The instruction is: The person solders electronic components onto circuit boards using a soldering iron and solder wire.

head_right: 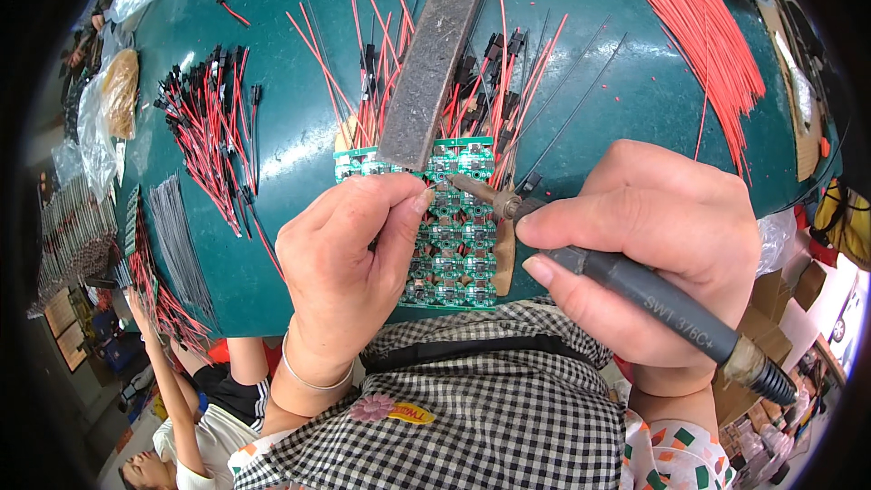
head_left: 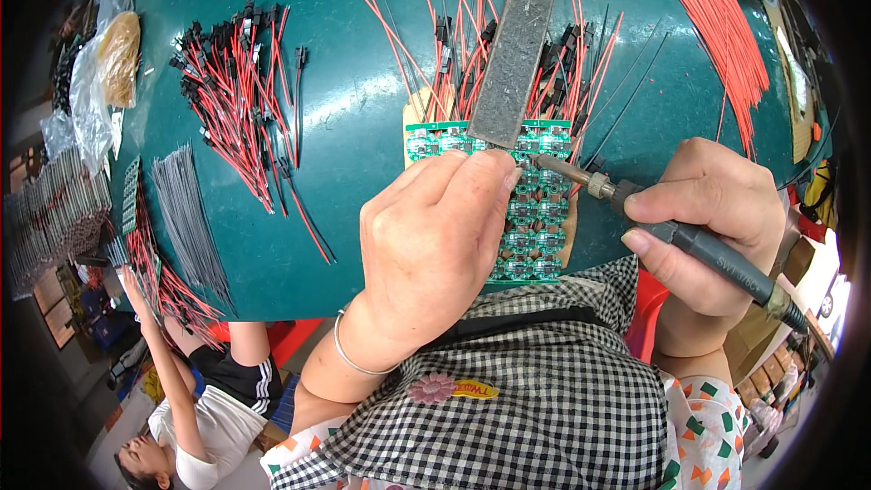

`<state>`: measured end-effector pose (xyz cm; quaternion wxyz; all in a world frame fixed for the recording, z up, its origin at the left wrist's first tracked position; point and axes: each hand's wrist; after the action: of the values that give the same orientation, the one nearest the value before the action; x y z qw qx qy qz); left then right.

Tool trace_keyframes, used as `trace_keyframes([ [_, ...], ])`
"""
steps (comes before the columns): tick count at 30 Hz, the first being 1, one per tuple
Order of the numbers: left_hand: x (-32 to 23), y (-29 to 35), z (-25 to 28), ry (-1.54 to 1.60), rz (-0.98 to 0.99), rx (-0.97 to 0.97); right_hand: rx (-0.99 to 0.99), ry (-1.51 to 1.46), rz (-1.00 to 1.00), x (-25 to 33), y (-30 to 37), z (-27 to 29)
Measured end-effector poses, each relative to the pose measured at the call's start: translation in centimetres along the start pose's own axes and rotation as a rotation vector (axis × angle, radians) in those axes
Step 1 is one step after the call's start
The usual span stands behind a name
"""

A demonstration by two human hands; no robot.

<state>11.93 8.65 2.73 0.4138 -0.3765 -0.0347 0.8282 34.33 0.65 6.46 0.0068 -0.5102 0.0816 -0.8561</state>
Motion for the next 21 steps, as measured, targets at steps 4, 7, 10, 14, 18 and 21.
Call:
trace_keyframes([
  [4, -0.4, 0.5, 0.4, 0.002, 0.042, -0.031, -0.003, -0.002, -0.037, 0.0, -0.2, 0.0],
  [7, -1.0, 0.4, 1.0, 0.085, 0.173, -0.041, -0.049, -0.001, -0.045, -0.1, 0.4, 1.1],
  [10, -1.3, -0.1, 1.3, 0.074, 0.130, -0.010, -0.090, 0.016, -0.033, -0.3, 1.2, 1.9],
  [14, -1.2, 0.2, 0.6, 0.105, 0.102, 0.007, -0.172, -0.003, -0.100, -0.6, 1.4, 0.5],
  [18, -0.8, -0.4, -0.1, 0.088, 0.012, -0.012, -0.185, 0.059, -0.112, -0.4, 1.5, 0.1],
  [21, -0.6, -0.3, -0.6, 0.068, -0.011, -0.022, -0.183, 0.106, -0.125, 0.2, 1.4, -0.1],
])
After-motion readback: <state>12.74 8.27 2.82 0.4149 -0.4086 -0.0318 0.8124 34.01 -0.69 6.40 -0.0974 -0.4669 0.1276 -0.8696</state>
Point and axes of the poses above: each hand's wrist, its own y-axis away from the middle knuckle, its own z-axis out of the back of the hand, x = y × z, and after that the axes turned 8 degrees about -z, right-handed
